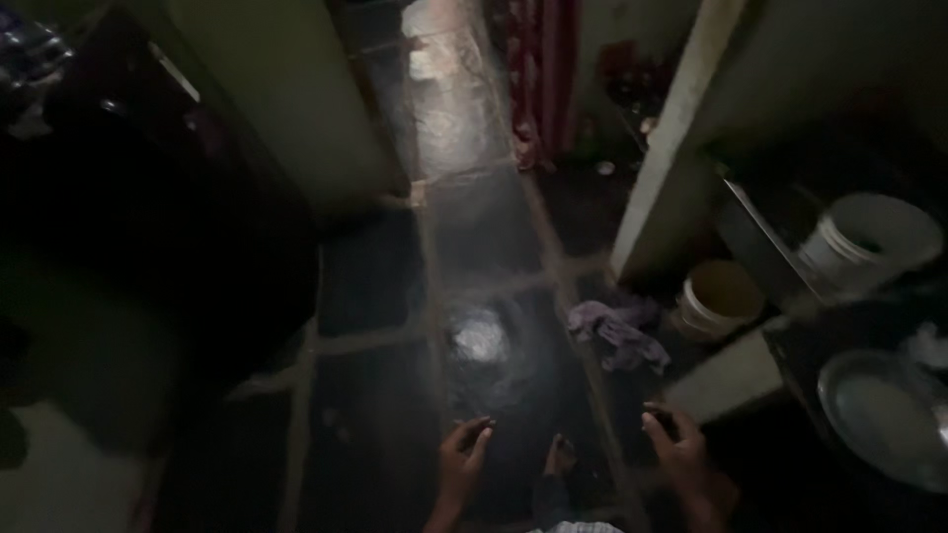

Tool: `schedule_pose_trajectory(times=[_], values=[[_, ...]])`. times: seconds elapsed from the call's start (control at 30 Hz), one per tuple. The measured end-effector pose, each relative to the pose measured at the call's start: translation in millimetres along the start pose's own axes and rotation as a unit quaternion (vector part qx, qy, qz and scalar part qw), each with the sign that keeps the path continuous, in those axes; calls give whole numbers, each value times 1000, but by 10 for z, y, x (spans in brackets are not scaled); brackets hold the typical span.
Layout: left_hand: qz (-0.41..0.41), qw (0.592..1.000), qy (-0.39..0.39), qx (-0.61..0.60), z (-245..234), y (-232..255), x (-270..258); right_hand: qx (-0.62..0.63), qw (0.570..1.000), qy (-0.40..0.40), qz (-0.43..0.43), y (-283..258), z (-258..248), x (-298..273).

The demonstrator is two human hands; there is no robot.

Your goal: The person moves a blue portable air cooler across a tiled floor and places it near a wall. They then pick up a white plastic bucket and carry it to a kitchen area, setting it down on a counter next to a stove.

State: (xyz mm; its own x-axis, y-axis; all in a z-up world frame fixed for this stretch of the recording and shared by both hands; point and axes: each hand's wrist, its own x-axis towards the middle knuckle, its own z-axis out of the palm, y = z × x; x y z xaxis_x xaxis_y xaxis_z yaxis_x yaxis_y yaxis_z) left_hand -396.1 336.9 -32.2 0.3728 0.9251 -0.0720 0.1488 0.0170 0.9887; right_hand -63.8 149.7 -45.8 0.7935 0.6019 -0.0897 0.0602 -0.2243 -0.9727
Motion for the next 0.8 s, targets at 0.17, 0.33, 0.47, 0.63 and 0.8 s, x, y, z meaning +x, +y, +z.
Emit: schedule_pose_trajectory(times=[0.17, 0.33, 0.47, 0.63, 0.8], values=[[-52, 999, 18, -4, 82, 295, 648, 3, 998, -60, -4, -466, 486, 749], [-54, 997, 56, 24, 242, 404, 1493, 55, 987, -146, -36, -1025, 886, 1593], [37, 996, 68, -31, 277, 176, 2042, -38, 978, -170, -113, -1203, 1073, 1996], [-4, 996, 82, -37, 229, 46, 2530, -46, 968, -189, -159, -914, 1509, 2539], [-107, 988, 86, -75, -124, -153, 3156, 8, 981, -162, -111, -754, 2110, 2986]])
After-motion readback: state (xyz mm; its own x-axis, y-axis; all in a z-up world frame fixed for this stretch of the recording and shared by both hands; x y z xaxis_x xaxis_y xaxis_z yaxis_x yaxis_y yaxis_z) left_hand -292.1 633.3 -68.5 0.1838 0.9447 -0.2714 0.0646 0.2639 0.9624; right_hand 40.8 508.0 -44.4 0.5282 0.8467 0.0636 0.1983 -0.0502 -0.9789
